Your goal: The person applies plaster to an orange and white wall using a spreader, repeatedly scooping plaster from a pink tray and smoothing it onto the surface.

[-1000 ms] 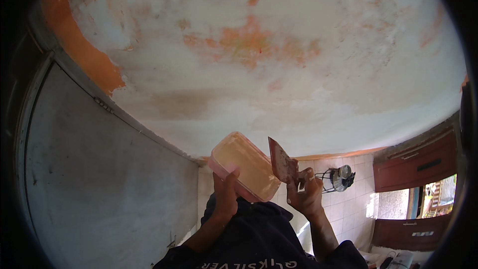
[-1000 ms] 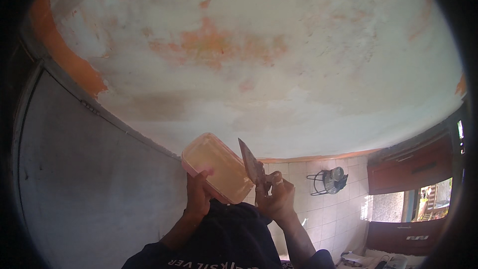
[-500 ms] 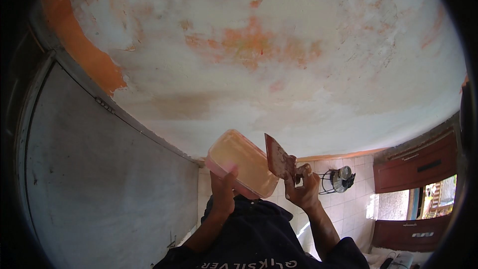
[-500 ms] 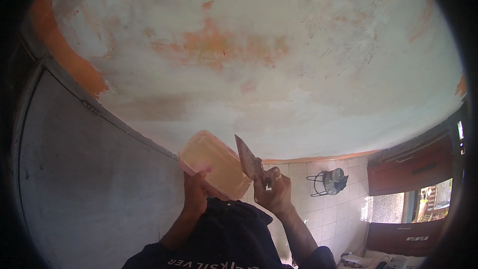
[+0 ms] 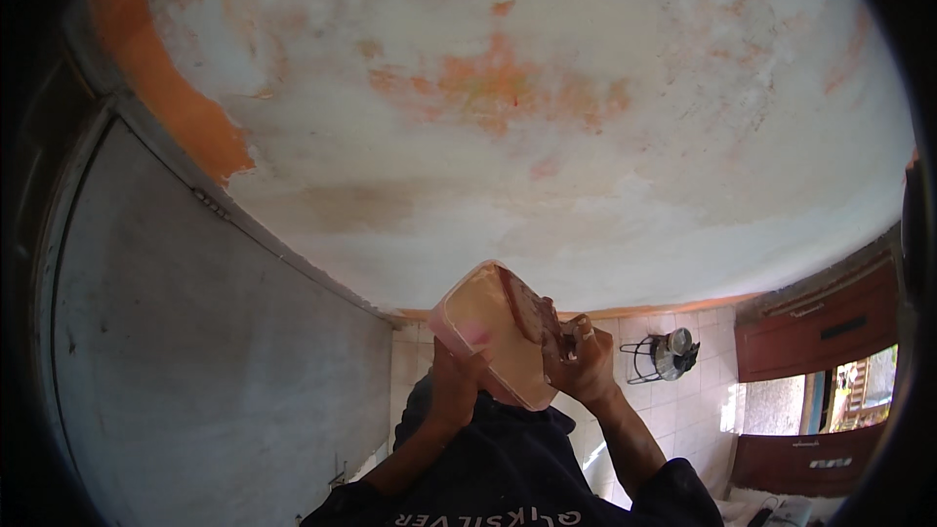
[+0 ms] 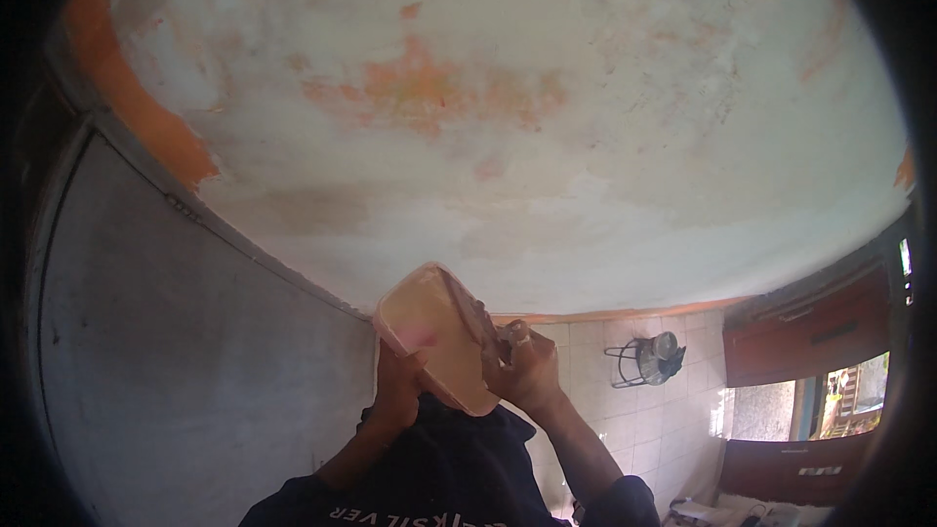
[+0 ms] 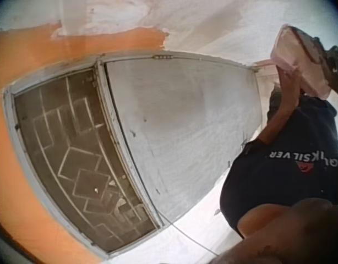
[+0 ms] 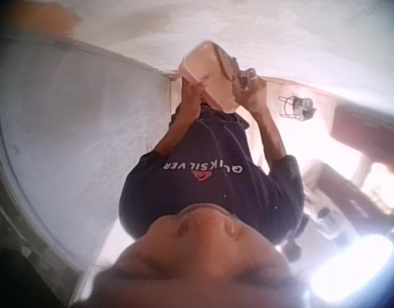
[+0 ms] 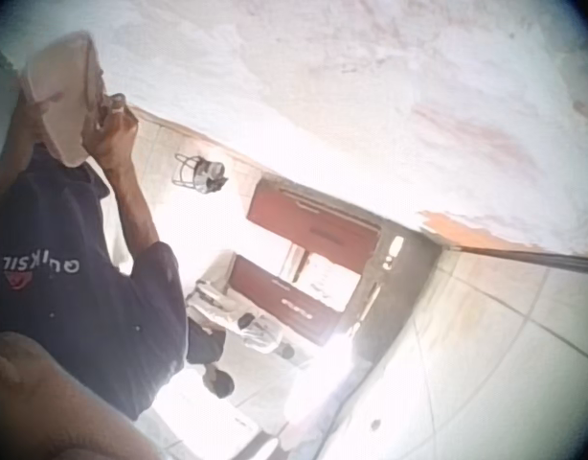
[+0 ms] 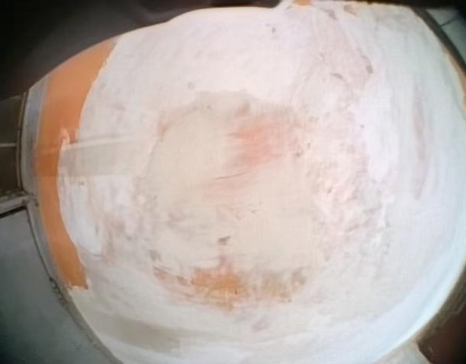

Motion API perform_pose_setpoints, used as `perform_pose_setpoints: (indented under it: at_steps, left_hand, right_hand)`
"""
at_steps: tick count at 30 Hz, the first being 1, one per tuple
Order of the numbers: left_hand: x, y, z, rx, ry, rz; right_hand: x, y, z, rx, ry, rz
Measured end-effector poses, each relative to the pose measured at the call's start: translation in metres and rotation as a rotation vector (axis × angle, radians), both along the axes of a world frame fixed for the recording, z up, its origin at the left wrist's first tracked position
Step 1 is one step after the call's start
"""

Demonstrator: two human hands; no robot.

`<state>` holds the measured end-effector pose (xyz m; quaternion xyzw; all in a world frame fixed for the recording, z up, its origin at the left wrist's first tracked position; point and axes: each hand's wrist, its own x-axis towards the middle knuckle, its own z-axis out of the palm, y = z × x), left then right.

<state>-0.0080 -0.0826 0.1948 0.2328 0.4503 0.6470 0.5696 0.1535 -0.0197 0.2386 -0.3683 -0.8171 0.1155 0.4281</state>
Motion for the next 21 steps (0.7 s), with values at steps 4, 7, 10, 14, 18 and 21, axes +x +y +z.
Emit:
perform_pose_setpoints:
  at_steps: [4, 7, 10, 14, 18, 21]
  left_hand:
    - [0.001, -0.001, 0.004, -0.009, -0.074, -0.012]
    - [-0.003, -0.003, 0.013, -0.011, -0.064, -0.052]
    - [-0.004, -0.003, -0.003, 0.027, 0.065, -0.07]
    - [-0.003, -0.004, -0.009, 0.002, 0.008, -0.11]
    - [-0.004, -0.003, -0.016, 0.002, -0.074, -0.103]
    - [-0.005, -0.004, -0.013, 0.052, -0.162, -0.087]
  right_hand:
    - [-0.003, -0.002, -0.001, -0.14, -0.085, -0.054]
    - [-0.003, 0.008, 0.014, -0.057, -0.123, -0.046]
    - [-0.001, 0.005, 0.01, -0.061, -0.24, -0.049]
    - [-0.012, -0.012, 0.012, -0.035, -0.275, -0.076]
    - [-0.021, -0.009, 0.013, -0.075, -0.236, -0.006]
    - [-0.024, -0.013, 0.021, -0.091, -0.263, 0.026]
